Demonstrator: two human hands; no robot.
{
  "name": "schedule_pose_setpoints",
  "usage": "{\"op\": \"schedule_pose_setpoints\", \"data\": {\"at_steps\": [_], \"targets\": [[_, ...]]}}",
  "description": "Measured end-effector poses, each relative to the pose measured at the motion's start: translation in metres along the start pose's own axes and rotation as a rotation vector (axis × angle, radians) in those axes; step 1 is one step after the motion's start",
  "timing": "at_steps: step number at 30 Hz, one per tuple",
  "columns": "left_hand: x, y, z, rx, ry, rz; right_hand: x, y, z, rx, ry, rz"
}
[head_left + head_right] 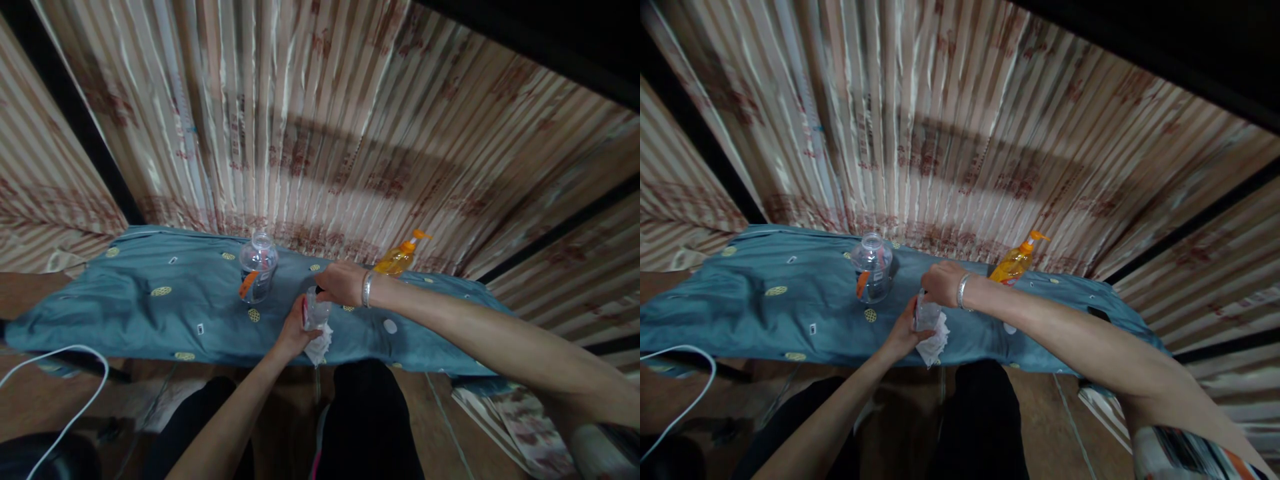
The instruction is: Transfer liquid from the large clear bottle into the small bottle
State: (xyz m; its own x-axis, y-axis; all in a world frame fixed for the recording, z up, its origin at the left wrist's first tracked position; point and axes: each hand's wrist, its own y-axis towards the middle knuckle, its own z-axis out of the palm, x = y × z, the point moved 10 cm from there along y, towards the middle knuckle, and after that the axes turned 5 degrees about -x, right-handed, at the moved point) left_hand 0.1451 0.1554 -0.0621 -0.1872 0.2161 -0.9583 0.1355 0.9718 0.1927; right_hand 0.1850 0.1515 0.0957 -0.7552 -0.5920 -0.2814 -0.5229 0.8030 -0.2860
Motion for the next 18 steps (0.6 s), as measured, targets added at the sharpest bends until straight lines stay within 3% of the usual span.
{"op": "schedule_pose_setpoints", "data": {"at_steps": [4,11,18], "targets": [[-0.001,0.0,0.002,0.011,0.024,0.024,0.012,0.0,0.004,-0.002,-0.023,-0.136],[-0.002,0.0,0.004,0.019,0.055,0.029,0.018,-0.009,-0.016,-0.19,-0.045,-0.249],[-0.005,-0.002,0.005,0.043,0.051,0.028,0.017,-0.006,-0.003,-0.071,-0.044,-0.231]]}}
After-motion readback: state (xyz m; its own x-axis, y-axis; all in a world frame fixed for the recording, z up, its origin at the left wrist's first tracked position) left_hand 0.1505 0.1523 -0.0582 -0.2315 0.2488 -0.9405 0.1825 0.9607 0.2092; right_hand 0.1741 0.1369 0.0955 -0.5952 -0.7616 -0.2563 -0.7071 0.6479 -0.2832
